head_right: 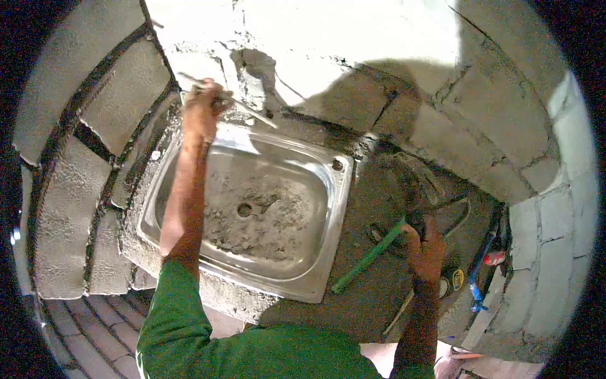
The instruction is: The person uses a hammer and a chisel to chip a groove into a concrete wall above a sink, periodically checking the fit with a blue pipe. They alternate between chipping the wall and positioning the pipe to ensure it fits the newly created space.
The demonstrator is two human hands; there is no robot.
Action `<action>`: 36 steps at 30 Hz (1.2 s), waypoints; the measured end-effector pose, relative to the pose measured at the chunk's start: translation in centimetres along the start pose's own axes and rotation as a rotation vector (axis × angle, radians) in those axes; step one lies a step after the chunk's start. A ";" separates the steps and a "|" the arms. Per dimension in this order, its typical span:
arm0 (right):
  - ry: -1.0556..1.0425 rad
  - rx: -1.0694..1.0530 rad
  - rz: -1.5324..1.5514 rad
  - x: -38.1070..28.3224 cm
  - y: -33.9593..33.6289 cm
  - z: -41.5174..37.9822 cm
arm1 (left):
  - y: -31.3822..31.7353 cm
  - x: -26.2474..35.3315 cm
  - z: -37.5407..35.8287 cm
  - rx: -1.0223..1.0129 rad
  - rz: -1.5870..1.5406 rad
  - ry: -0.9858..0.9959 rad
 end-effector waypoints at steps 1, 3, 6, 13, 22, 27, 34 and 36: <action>-0.061 0.029 -0.039 -1.1 -0.2 -0.1 | 0.3 -1.5 -0.1 0.011 -0.055 -0.083; -0.126 0.058 -0.083 -2.1 -0.3 -0.4 | -0.6 -4.9 0.8 -0.035 -0.196 -0.128; -0.216 0.043 -0.031 -2.1 -0.5 -0.7 | -2.8 -7.1 2.3 0.095 -0.041 -0.079; -0.223 0.026 0.023 0.7 0.2 -1.3 | -7.4 2.9 4.7 0.415 0.897 0.938; 0.078 0.188 0.087 0.9 -2.1 -4.2 | 0.3 -0.9 -4.4 -0.459 1.033 0.213; 0.149 0.430 -0.031 8.2 -6.0 -7.9 | 0.8 -9.0 -8.3 -0.715 0.898 -0.116; 0.444 0.568 -0.195 15.7 -10.5 -14.4 | 12.9 -12.7 -15.0 -0.669 0.604 -0.495; 0.480 0.537 -0.240 18.3 -10.7 -15.1 | 15.3 -15.6 -15.9 -0.715 0.635 -0.457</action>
Point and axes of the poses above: each hand's wrist, its own z-axis towards the middle knuckle, its own y-axis out of the palm, x = y × z, the point moved 1 cm from there along z, towards the middle knuckle, and after that the axes turned 13 degrees about -z, right-handed, at the moved point
